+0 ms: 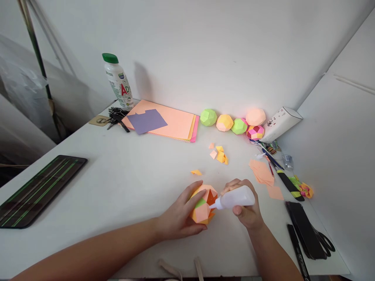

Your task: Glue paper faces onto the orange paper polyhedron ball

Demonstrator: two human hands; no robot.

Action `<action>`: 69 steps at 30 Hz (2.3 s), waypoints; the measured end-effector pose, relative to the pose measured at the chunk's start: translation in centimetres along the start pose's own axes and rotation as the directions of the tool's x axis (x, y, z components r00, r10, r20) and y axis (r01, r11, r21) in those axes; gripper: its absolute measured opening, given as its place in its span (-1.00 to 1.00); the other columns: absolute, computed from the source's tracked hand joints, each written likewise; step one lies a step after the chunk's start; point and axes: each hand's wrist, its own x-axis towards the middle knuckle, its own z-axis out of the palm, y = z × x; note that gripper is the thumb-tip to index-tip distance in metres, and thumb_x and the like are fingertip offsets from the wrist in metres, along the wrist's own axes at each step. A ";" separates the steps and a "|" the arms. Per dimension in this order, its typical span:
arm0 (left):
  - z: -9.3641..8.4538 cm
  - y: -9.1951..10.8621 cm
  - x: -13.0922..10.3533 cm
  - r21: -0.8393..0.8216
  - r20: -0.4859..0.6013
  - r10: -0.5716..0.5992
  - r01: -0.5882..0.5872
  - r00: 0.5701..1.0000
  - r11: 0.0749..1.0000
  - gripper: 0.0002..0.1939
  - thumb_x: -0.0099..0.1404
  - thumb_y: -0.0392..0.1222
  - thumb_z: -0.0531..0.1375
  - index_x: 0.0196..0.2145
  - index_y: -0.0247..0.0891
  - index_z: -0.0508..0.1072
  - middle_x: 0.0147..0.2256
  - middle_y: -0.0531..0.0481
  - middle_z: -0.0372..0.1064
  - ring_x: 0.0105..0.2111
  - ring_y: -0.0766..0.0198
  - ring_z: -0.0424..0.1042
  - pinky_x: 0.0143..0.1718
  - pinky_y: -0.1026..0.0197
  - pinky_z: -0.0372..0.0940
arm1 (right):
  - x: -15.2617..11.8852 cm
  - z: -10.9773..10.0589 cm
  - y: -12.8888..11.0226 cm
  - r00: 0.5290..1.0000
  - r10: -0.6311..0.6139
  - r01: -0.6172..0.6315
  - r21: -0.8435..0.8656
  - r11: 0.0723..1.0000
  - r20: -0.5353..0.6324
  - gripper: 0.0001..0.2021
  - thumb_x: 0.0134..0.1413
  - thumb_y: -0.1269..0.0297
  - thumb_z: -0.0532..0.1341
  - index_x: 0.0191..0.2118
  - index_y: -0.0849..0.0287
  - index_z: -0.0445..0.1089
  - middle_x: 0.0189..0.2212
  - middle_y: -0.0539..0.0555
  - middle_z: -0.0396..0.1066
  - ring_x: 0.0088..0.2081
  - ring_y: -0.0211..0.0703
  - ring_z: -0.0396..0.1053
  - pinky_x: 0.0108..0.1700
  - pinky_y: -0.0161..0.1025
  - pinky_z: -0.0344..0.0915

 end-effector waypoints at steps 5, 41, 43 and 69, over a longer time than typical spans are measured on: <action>0.0 0.0 0.0 -0.004 -0.008 0.002 -0.003 1.000 1.000 -0.14 0.24 -0.12 0.21 0.30 -0.12 -0.26 0.26 -0.31 -0.34 0.26 -0.18 -0.20 0.17 -0.22 0.05 | 0.0 0.2 -0.1 1.000 -0.004 0.003 0.024 1.000 0.026 -0.70 -0.06 0.03 0.33 -0.25 0.02 0.31 -0.38 0.05 0.39 -0.36 -0.12 0.33 -0.37 -0.18 0.30; -0.1 -0.1 0.1 -0.170 0.082 0.007 0.007 0.997 0.985 -0.01 0.12 -0.08 0.32 0.30 -0.08 -0.25 0.22 -0.32 -0.26 0.23 -0.17 -0.13 0.15 -0.21 0.06 | 3.1 -7.8 7.8 0.865 -0.228 -0.227 -0.754 0.617 -0.447 -0.81 -0.13 0.29 0.24 -0.35 0.12 0.22 -0.12 0.20 0.26 0.00 0.09 0.24 -0.01 0.07 0.21; -0.1 -0.1 0.1 -0.178 0.079 0.002 0.012 0.997 0.984 -0.02 0.13 -0.05 0.30 0.30 -0.08 -0.25 0.22 -0.32 -0.25 0.23 -0.17 -0.13 0.15 -0.21 0.06 | 3.2 -8.1 8.2 0.865 -0.248 -0.230 -0.783 0.577 -0.436 -0.80 -0.15 0.30 0.23 -0.38 0.11 0.17 -0.18 0.18 0.26 -0.05 0.09 0.26 -0.03 0.07 0.21; -0.2 0.1 0.2 -0.075 -0.072 0.082 -0.087 0.994 0.993 -0.18 0.21 0.11 0.17 0.28 -0.04 -0.18 0.19 -0.29 -0.22 0.18 -0.21 -0.03 0.10 -0.27 0.06 | 5.8 0.9 11.4 0.991 -0.113 0.130 -0.766 0.630 0.075 -0.86 0.00 0.19 0.28 -0.28 0.04 0.51 -0.23 0.13 0.43 -0.13 0.06 0.33 0.01 0.10 0.23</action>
